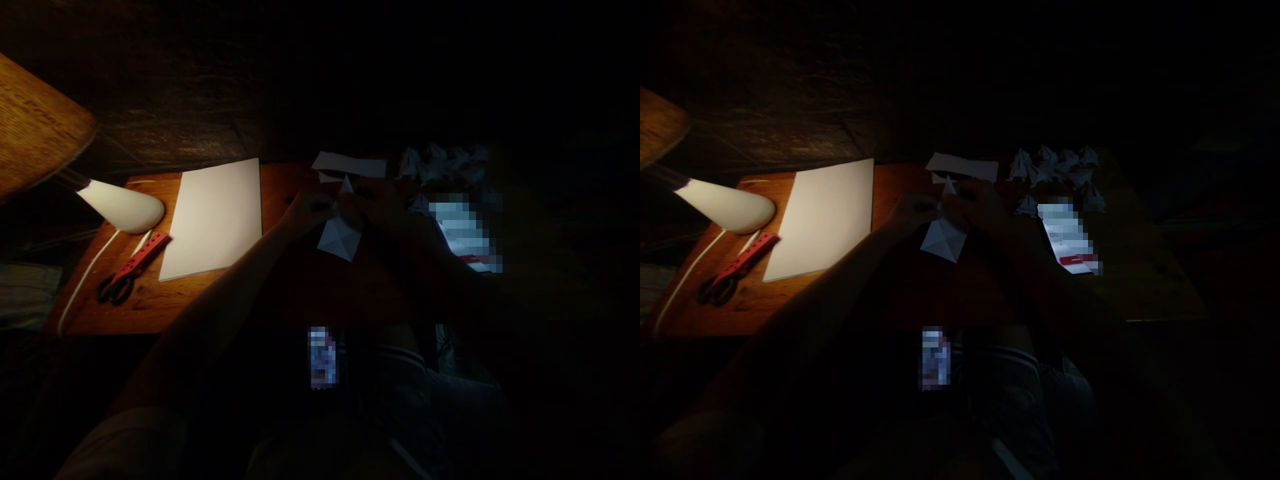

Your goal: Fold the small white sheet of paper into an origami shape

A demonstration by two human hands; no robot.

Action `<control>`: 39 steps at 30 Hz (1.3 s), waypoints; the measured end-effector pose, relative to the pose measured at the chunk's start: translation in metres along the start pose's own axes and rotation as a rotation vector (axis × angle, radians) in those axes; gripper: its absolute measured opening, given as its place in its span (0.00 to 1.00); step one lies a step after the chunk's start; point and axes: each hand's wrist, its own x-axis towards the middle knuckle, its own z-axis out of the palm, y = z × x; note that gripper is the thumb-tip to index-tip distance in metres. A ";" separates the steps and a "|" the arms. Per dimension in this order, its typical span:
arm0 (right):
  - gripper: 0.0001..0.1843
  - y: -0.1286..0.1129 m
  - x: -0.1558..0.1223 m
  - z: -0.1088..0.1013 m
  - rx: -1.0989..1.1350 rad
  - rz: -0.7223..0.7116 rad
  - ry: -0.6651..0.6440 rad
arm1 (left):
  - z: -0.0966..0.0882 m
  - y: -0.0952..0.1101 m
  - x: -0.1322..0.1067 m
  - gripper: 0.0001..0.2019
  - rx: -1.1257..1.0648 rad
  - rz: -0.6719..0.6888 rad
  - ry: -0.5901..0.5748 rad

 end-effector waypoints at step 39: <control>0.20 0.000 -0.001 0.007 -0.129 -0.052 0.076 | -0.002 0.003 0.001 0.14 0.110 0.009 0.002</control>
